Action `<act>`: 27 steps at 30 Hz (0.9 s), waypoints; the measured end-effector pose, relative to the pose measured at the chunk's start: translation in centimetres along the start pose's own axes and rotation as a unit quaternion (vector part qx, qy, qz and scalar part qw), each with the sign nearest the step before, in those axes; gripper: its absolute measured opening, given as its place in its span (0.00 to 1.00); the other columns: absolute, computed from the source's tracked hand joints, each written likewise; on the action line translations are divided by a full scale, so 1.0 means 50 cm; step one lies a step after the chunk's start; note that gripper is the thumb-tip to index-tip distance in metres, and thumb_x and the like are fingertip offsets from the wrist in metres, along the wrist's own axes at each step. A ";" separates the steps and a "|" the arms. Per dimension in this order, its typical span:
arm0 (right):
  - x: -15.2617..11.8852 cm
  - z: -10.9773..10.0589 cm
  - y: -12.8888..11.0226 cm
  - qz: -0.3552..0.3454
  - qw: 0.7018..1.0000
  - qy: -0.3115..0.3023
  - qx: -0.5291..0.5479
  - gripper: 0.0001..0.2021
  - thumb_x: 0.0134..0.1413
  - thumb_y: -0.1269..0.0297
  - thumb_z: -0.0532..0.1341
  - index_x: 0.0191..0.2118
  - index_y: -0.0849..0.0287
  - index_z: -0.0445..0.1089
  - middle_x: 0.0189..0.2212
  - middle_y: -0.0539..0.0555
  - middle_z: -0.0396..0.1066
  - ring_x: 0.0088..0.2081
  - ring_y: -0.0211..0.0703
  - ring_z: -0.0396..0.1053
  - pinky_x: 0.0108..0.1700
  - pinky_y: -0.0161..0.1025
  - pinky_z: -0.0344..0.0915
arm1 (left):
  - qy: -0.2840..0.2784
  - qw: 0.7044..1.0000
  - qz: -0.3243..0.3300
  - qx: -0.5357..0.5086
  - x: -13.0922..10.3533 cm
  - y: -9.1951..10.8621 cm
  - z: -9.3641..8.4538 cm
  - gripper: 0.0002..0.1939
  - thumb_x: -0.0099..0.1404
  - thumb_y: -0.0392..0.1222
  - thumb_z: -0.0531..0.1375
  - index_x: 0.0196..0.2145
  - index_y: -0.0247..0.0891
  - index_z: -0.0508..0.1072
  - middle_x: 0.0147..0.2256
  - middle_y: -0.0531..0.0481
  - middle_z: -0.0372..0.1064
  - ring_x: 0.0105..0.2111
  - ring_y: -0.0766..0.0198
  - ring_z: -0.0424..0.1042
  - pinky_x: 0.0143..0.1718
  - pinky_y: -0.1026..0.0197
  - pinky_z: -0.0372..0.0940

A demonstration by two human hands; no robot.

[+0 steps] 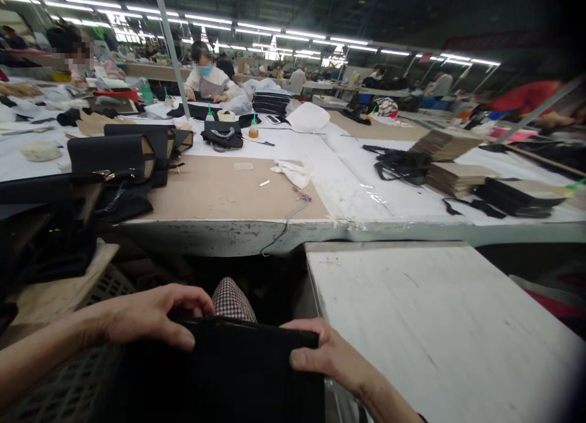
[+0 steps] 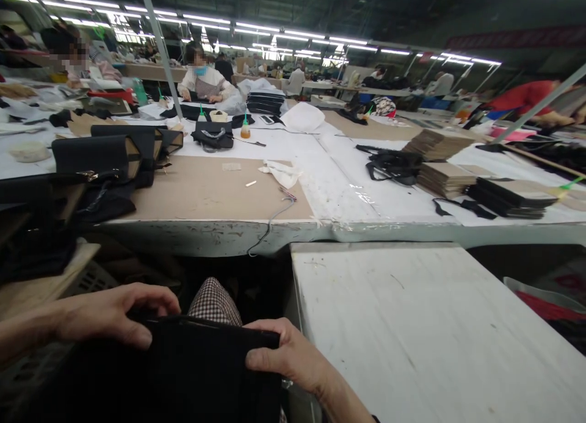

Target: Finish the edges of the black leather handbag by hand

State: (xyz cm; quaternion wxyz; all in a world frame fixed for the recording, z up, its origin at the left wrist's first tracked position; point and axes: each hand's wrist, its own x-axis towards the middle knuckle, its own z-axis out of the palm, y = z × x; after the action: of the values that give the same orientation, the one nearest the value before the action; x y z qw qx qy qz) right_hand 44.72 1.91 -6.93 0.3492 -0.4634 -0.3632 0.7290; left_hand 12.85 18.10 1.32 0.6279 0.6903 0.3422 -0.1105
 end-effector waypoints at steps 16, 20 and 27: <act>0.007 0.029 -0.024 -0.015 1.000 0.020 -0.015 0.19 0.53 0.56 0.70 0.49 0.58 0.79 0.38 0.55 0.80 0.36 0.41 0.76 0.40 0.34 0.69 | -0.011 0.990 -0.007 0.140 0.032 0.022 0.002 0.16 0.66 0.56 0.62 0.48 0.53 0.80 0.48 0.56 0.79 0.51 0.48 0.73 0.45 0.63 0.68; 0.011 0.034 -0.026 -0.016 0.999 0.038 -0.024 0.20 0.52 0.55 0.71 0.49 0.58 0.79 0.39 0.55 0.80 0.36 0.43 0.76 0.41 0.37 0.70 | 0.001 0.989 0.005 0.150 0.040 -0.007 -0.002 0.16 0.66 0.58 0.61 0.48 0.55 0.81 0.51 0.57 0.78 0.54 0.48 0.72 0.49 0.63 0.67; 0.014 0.039 -0.024 -0.006 0.997 0.073 -0.019 0.18 0.50 0.54 0.72 0.45 0.58 0.81 0.37 0.55 0.81 0.35 0.43 0.76 0.40 0.36 0.71 | -0.017 0.993 0.007 0.114 0.044 0.005 0.001 0.15 0.67 0.58 0.60 0.43 0.52 0.82 0.43 0.56 0.79 0.46 0.52 0.75 0.44 0.64 0.68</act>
State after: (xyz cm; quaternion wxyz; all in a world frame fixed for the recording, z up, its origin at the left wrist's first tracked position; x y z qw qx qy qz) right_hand 42.89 2.69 -5.59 0.3699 -0.5197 -0.3534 0.6842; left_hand 14.64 18.79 0.21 0.5512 0.7580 0.3119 -0.1559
